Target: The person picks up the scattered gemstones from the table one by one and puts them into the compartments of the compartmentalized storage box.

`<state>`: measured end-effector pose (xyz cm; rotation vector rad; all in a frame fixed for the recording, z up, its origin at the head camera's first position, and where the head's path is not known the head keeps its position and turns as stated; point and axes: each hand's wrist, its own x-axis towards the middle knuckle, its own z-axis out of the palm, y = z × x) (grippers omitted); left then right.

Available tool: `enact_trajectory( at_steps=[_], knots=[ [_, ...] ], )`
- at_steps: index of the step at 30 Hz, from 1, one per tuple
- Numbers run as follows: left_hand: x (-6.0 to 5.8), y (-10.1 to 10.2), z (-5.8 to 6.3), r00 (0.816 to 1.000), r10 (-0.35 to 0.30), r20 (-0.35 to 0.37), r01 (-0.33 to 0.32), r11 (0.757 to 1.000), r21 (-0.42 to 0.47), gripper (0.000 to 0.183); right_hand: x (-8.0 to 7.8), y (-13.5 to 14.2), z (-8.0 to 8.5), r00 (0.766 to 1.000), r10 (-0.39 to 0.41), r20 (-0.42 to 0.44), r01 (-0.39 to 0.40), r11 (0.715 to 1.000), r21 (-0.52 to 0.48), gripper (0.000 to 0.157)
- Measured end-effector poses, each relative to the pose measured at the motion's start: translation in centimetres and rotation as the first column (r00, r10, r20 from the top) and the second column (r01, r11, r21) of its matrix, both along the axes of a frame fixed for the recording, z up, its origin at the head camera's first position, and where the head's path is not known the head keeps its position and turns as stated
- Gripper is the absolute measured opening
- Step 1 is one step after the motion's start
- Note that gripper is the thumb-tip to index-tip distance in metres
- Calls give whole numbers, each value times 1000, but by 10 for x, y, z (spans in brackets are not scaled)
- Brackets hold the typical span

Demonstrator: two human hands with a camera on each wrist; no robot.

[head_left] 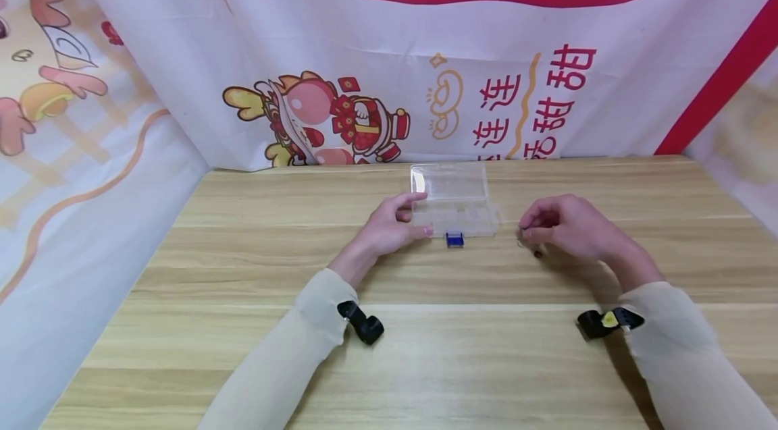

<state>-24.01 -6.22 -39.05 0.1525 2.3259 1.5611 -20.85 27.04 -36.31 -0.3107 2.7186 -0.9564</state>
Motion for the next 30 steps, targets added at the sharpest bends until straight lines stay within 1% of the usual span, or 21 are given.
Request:
enact_trajectory(
  at_steps=[5,9,13,17,20,30],
  knots=[
    [1,-1,1,1000,1,-2,-1,1000,-4,73,-1,-5,1,998,-28,-47,28,1000,8,17],
    [0,-1,1,1000,1,-5,-1,1000,-3,73,0,-10,3,996,-61,-68,62,998,10,21],
    [0,0,0,1000,-1,-6,1,1000,6,74,1,-15,4,993,-91,-76,91,996,-8,23],
    [1,0,0,1000,-3,-6,3,1000,13,74,3,-19,4,991,-117,-67,116,993,-32,24],
    [1,0,0,1000,-3,-9,3,1000,12,74,3,-23,4,990,-125,-65,122,992,-43,25],
    [2,0,2,1000,-2,-4,2,1000,14,74,4,-33,4,991,-113,-65,109,992,-59,26]
  ],
)
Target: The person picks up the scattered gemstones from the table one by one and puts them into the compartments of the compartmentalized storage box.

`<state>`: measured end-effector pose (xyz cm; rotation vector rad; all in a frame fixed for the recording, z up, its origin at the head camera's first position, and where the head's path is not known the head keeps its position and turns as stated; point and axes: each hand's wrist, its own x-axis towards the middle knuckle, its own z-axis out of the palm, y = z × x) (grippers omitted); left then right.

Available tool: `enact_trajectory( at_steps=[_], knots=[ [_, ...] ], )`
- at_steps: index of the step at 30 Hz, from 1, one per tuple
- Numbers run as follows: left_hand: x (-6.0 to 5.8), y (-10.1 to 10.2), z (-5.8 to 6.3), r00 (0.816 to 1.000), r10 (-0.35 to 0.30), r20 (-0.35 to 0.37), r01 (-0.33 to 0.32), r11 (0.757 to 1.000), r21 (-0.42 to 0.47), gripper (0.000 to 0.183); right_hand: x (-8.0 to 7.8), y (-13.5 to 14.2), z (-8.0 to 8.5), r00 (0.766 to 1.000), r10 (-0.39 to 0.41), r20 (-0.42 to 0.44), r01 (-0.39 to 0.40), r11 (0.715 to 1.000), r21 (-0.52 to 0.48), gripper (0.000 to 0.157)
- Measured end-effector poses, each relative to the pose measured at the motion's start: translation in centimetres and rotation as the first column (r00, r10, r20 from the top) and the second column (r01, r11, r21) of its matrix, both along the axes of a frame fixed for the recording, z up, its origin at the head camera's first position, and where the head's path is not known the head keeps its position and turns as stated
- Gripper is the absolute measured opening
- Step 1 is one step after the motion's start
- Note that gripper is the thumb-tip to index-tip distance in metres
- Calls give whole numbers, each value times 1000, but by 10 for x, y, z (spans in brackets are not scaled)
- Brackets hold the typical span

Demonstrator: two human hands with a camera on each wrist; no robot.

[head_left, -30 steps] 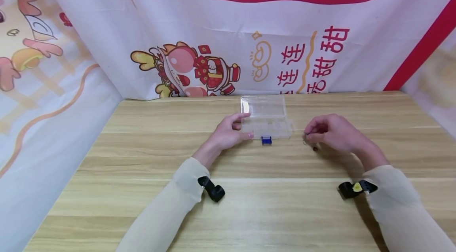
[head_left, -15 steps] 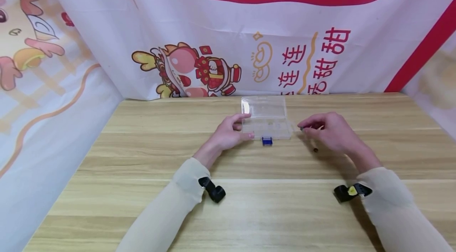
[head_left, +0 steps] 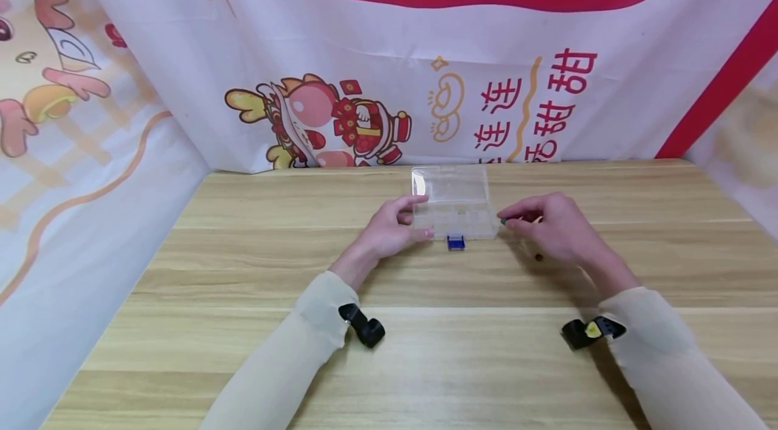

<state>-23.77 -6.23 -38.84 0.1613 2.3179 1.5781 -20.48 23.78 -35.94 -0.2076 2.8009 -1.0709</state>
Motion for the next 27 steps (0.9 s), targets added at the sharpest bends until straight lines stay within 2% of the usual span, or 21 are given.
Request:
enact_trajectory(
  at_steps=[8,18,27],
  knots=[
    [0,0,0,1000,0,-3,0,1000,-4,74,0,-8,-1,1000,-11,-13,11,1000,-10,25],
    [-2,0,-2,1000,2,-2,-2,1000,-2,74,0,-15,-1,999,-32,13,32,999,-1,25],
    [-2,0,-3,1000,0,-2,0,1000,0,75,-2,-20,-4,999,-33,-16,33,999,13,20]
  ],
)
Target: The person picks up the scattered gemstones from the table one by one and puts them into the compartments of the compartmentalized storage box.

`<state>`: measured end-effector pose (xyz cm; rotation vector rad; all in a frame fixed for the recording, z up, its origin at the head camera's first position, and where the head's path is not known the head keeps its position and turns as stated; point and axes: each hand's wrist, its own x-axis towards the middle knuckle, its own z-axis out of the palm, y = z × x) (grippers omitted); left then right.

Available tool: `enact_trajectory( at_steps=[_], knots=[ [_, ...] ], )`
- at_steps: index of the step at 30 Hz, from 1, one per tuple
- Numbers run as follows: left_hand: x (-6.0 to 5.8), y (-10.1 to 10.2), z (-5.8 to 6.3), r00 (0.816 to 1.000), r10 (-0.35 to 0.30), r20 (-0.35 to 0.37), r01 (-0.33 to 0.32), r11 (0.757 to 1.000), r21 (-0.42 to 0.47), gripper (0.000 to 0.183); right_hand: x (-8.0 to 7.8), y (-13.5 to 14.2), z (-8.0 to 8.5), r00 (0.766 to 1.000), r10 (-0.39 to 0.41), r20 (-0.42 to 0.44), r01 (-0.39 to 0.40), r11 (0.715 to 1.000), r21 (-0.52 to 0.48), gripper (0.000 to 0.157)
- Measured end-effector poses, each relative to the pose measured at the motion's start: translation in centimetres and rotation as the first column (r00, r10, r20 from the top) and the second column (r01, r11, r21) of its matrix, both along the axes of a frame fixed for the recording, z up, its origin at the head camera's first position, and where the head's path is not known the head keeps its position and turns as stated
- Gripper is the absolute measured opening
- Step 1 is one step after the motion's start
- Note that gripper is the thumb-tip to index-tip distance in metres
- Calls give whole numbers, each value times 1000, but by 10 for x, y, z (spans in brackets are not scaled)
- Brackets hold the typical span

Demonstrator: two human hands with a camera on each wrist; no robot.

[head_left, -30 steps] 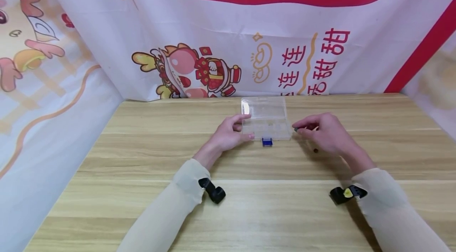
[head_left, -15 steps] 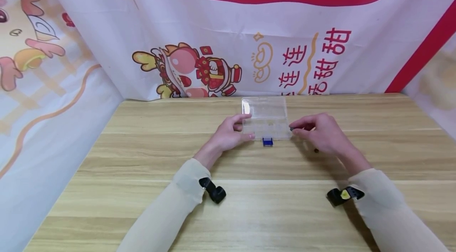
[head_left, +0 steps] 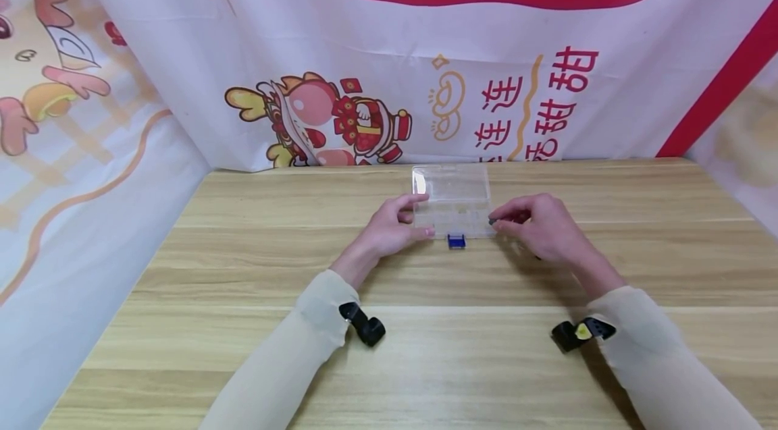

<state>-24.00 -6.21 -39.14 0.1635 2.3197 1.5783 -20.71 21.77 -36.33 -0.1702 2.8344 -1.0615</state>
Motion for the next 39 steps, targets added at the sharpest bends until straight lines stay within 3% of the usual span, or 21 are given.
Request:
enact_trajectory(
  at_steps=[29,39],
  knots=[
    [0,0,1,1000,4,14,-4,1000,-14,72,1,0,0,999,30,-27,-29,999,22,20],
    [0,-1,0,1000,-1,8,1,1000,-5,72,1,17,4,997,75,-20,-75,997,12,19]
  ],
)
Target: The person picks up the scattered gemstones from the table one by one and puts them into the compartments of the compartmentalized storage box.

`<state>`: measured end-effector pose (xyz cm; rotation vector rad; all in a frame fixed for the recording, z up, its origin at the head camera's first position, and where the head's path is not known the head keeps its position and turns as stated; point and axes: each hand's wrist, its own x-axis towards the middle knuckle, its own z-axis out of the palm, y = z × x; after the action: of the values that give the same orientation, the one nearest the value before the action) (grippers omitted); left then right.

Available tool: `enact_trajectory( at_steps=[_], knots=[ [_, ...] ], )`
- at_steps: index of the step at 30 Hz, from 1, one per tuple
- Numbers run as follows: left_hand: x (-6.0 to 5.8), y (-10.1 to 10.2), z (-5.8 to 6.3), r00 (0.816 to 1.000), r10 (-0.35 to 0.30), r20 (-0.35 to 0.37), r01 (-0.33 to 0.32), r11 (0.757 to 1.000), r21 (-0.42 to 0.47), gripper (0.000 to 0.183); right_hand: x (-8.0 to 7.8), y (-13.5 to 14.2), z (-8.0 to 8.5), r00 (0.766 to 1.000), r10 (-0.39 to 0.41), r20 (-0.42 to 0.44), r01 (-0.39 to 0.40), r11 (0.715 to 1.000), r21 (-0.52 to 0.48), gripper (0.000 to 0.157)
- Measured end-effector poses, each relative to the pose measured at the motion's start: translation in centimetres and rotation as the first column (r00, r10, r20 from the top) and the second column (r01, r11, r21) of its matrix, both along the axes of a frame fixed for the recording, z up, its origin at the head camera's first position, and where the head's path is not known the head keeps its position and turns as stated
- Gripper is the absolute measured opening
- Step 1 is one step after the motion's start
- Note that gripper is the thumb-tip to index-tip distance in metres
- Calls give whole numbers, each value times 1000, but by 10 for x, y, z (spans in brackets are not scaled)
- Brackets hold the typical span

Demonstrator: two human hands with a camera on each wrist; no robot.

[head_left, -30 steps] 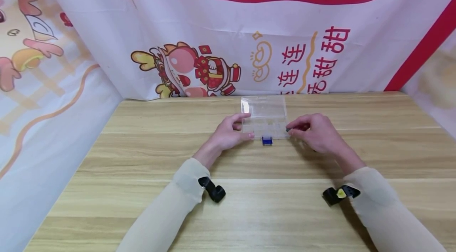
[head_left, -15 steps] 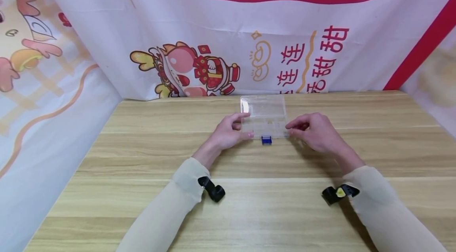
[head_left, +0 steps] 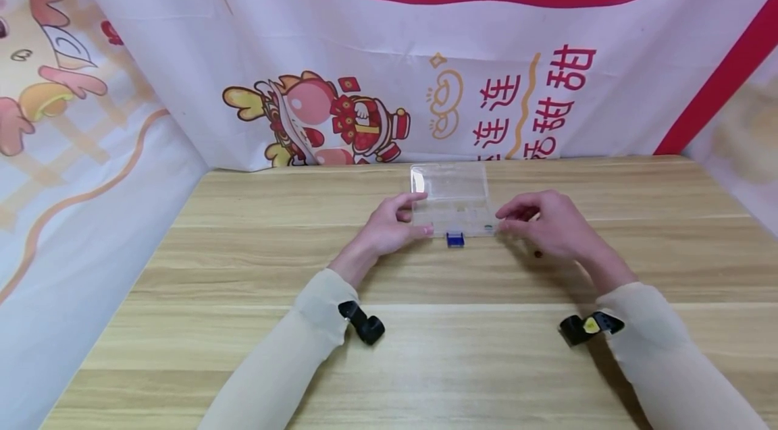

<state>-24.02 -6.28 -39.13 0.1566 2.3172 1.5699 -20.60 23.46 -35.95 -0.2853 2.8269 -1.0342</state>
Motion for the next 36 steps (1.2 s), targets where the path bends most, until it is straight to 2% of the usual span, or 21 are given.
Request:
enact_trajectory(
  at_steps=[7,11,21,36],
  knots=[
    [-1,1,-2,1000,-3,2,3,1000,4,74,-2,18,-2,997,81,-5,-81,997,7,13],
    [0,2,-1,1000,0,0,0,1000,-3,74,-3,28,-5,994,104,38,-104,995,-3,12],
    [0,2,0,1000,4,0,-4,1000,-4,74,-8,40,-11,976,121,181,-120,993,-14,21],
    [0,1,1,1000,7,1,-7,1000,-1,74,-8,34,-13,982,102,161,-110,993,37,16]
  ],
)
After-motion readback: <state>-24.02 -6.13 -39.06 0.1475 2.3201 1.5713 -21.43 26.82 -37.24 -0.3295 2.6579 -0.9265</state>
